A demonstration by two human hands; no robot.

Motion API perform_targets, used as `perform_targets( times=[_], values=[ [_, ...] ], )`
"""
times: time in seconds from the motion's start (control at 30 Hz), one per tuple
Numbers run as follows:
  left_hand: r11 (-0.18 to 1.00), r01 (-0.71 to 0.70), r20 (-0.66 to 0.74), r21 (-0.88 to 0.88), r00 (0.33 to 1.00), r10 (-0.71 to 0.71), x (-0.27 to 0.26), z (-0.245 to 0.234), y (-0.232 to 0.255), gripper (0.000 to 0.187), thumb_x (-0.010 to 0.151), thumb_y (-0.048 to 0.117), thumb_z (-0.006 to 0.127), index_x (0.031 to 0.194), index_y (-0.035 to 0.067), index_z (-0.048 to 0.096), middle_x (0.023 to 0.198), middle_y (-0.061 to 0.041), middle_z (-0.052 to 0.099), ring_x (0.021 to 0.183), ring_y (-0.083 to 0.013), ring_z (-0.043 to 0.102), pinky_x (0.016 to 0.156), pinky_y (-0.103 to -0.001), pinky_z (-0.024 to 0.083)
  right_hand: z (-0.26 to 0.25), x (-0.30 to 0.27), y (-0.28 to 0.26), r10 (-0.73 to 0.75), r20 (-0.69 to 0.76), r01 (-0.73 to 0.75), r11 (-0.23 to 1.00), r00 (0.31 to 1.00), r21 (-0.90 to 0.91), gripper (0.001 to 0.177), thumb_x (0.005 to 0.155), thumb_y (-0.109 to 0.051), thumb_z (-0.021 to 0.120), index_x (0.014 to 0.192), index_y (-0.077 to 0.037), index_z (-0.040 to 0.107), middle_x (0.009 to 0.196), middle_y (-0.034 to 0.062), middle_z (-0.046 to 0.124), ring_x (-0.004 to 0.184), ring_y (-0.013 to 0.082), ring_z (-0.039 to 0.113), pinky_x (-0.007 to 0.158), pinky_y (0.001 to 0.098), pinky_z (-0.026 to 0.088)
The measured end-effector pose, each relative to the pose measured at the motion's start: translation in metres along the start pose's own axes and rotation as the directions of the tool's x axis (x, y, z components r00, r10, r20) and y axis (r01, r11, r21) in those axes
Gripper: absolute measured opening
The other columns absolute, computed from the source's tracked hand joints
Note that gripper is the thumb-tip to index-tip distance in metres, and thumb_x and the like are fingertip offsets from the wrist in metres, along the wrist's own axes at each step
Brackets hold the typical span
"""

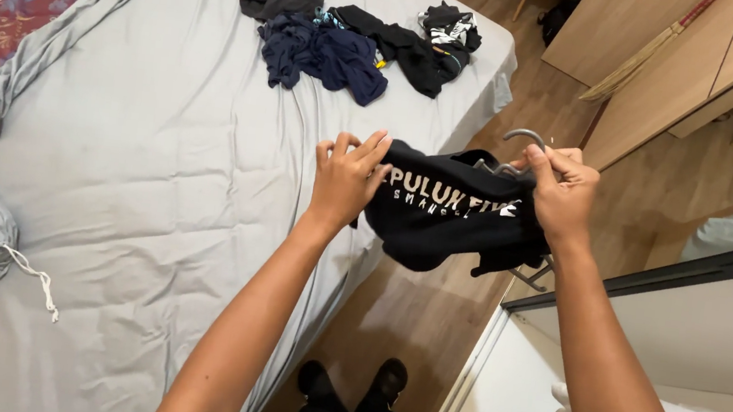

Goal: Hang a black t-shirt onto a hanger and place it in the closet.

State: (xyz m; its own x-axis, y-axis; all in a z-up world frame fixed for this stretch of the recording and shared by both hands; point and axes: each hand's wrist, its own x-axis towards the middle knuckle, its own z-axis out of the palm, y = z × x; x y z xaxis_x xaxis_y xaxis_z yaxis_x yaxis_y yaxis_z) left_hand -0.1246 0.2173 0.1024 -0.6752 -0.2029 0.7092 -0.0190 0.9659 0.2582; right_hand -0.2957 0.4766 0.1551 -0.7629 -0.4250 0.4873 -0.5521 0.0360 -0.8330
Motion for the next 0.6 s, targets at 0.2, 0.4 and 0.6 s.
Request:
perform_targets(
  times=[0.2,0.4,0.6],
  values=[
    [0.997,-0.076,0.01,-0.03,0.997,0.077,0.017,0.007,0.01,0.006,0.087,0.014,0.075,0.092,0.014,0.078,0.1,0.007,0.077,0.093,-0.0191,0.06,0.092,-0.044,0.036,-0.013,-0.001,0.006,0.014,-0.06,-0.013,1.0,0.998,0.012,0.015,0.104,-0.01,0.072,0.1,0.001,0.079,0.083,0.0017,0.065,0.08,0.0072,0.054,0.07,0.0258,0.045],
    [0.995,-0.088,-0.004,-0.04,0.996,0.088,0.018,0.01,0.054,0.008,0.087,0.011,0.073,0.094,0.014,0.076,0.095,0.007,0.075,0.091,-0.0192,0.061,0.093,-0.042,0.038,-0.006,-0.001,-0.003,0.039,-0.157,-0.068,0.981,0.987,-0.183,0.013,0.1,-0.013,0.075,0.095,-0.002,0.081,0.068,0.001,0.061,0.065,0.0077,0.049,0.059,0.0269,0.04],
    [0.945,-0.185,0.015,-0.27,0.98,0.196,-0.005,0.026,0.091,0.012,0.089,0.013,0.075,0.1,0.011,0.075,0.112,0.004,0.078,0.095,-0.0175,0.062,0.091,-0.039,0.04,0.006,-0.002,0.003,0.067,-0.183,-0.111,0.963,0.981,-0.245,0.016,0.097,-0.015,0.076,0.089,-0.002,0.081,0.062,0.0022,0.059,0.059,0.0084,0.051,0.056,0.0279,0.041]
  ],
)
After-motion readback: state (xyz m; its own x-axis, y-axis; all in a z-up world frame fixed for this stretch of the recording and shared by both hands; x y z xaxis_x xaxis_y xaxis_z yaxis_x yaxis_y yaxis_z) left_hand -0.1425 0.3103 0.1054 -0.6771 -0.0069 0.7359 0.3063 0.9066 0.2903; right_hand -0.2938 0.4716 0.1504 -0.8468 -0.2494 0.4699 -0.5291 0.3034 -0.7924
